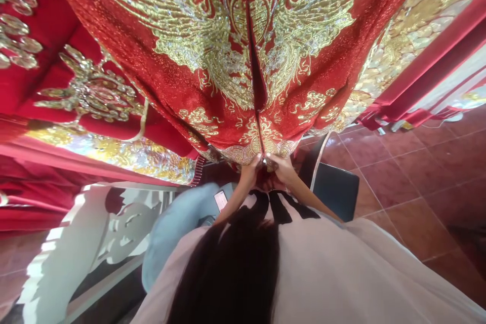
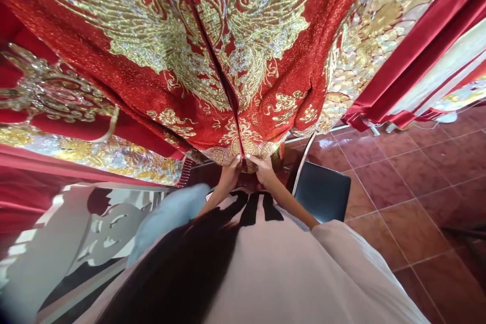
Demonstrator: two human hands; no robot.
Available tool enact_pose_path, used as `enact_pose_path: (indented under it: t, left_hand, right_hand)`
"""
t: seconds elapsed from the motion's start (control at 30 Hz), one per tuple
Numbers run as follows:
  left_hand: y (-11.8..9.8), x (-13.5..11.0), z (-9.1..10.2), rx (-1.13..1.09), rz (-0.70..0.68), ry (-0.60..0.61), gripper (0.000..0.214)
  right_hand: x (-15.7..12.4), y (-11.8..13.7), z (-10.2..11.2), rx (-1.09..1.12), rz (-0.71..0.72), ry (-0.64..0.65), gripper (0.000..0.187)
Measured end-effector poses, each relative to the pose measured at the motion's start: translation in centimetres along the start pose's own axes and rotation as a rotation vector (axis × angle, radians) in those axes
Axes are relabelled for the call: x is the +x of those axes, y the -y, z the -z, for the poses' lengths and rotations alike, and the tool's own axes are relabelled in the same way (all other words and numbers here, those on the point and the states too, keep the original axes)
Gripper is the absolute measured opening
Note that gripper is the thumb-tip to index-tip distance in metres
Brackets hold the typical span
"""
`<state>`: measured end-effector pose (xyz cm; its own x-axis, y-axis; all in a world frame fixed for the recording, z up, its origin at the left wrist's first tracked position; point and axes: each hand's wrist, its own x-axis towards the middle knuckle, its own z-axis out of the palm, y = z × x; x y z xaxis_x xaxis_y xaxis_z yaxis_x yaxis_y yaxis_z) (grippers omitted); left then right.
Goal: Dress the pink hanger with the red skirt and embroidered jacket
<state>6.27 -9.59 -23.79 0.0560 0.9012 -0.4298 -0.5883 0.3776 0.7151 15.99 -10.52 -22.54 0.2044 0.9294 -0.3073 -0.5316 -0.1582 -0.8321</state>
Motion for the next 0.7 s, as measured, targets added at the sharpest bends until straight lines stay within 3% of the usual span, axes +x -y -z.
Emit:
enact_pose_path:
  t: [0.37, 0.53, 0.7]
  left_hand:
    - [0.1, 0.8, 0.9, 0.040, -0.019, 0.039, 0.041]
    - [1.0, 0.6, 1.5, 0.044, -0.113, 0.006, 0.044]
    - [1.3, 0.3, 1.8, 0.043, -0.062, -0.033, 0.045]
  right_hand:
    - [-0.1, 0.3, -1.5, 0.062, 0.002, -0.082, 0.041]
    - [-0.1, -0.5, -2.1, 0.161, -0.084, -0.210, 0.038]
    - [0.4, -1.3, -2.6, 0.192, -0.135, -0.254, 0.037]
